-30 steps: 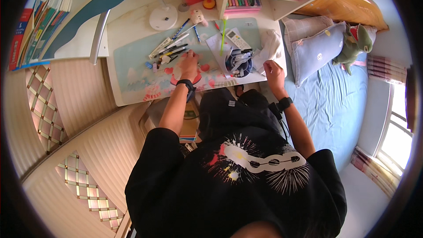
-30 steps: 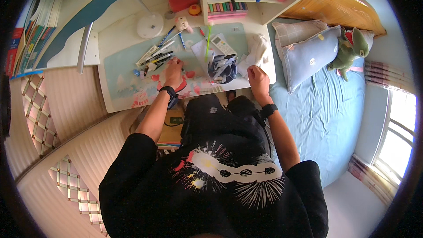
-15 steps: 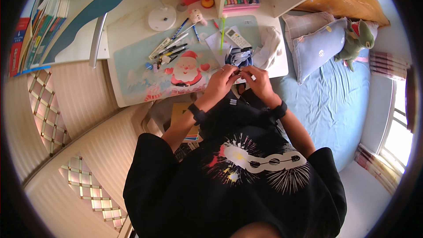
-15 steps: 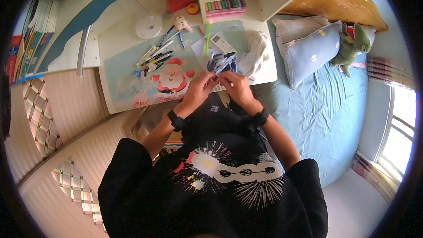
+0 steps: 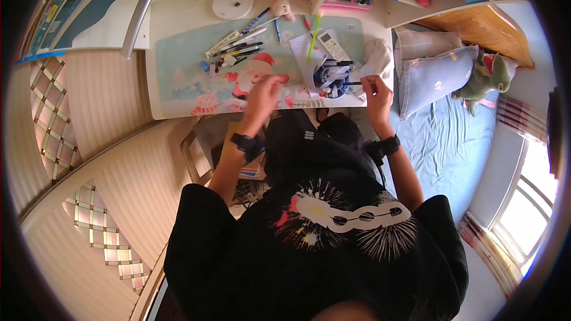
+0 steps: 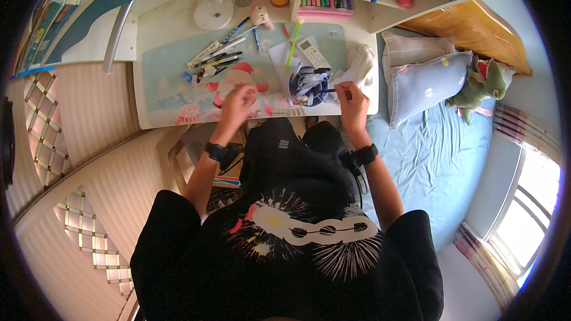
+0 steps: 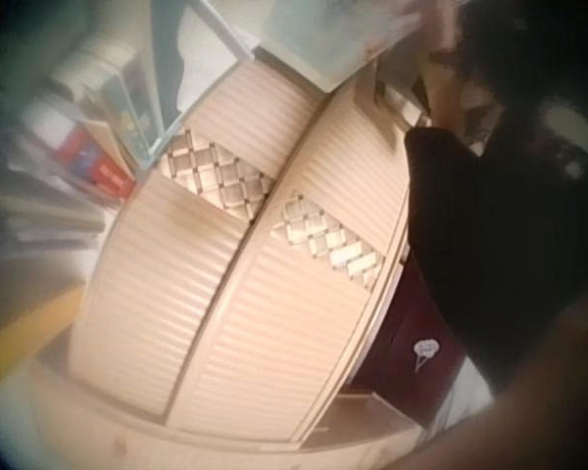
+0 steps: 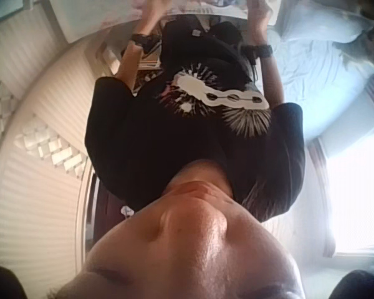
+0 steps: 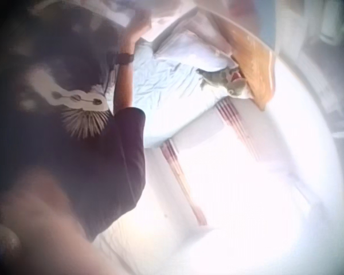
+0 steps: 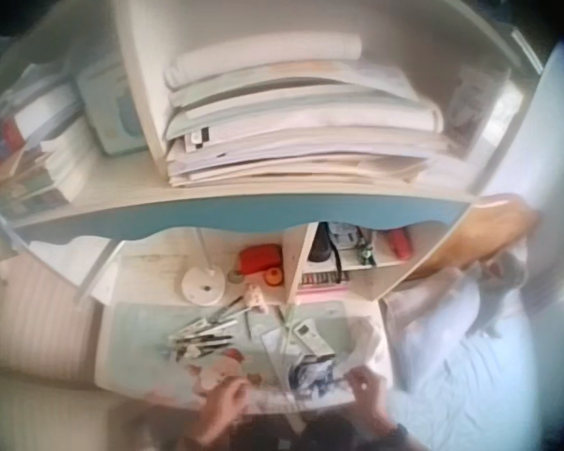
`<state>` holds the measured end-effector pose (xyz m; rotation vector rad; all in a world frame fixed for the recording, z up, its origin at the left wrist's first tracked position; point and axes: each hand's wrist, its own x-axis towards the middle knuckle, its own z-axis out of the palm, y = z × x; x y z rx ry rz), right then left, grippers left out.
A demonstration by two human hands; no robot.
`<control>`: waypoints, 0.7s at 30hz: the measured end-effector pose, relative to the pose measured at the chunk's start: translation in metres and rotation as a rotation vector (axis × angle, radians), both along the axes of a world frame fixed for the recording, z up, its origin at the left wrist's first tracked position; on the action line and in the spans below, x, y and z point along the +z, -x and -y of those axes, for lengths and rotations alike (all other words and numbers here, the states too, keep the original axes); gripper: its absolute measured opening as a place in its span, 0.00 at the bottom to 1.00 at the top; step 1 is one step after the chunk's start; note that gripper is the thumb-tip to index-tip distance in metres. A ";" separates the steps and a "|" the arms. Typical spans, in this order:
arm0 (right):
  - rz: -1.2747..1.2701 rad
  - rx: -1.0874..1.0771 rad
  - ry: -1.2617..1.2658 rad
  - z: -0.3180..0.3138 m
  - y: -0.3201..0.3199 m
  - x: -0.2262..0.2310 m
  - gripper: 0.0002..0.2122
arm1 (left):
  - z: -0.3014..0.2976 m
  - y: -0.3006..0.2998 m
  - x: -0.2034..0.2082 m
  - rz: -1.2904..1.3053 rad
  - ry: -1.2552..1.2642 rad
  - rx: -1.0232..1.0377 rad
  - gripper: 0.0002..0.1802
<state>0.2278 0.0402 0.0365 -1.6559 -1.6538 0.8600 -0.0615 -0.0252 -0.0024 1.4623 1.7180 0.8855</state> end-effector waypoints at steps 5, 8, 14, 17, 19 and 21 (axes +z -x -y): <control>0.080 0.101 -0.101 -0.012 -0.014 -0.033 0.04 | 0.040 0.071 -0.070 -0.551 0.249 0.031 0.21; 0.138 0.221 -0.160 -0.013 -0.009 -0.048 0.06 | 0.059 0.085 -0.101 -0.596 0.115 -0.007 0.20; 0.233 0.189 0.062 -0.007 0.003 -0.041 0.11 | 0.050 0.075 -0.100 -0.467 0.221 0.025 0.14; 0.198 0.198 -0.035 -0.007 -0.001 -0.029 0.09 | 0.032 0.063 -0.081 -0.353 0.175 0.056 0.11; 0.115 0.223 -0.079 -0.006 0.001 -0.013 0.09 | 0.004 0.035 -0.040 -0.032 0.158 0.001 0.13; 0.017 0.331 -0.142 -0.003 0.009 0.006 0.10 | -0.014 0.011 -0.012 0.061 0.114 -0.090 0.14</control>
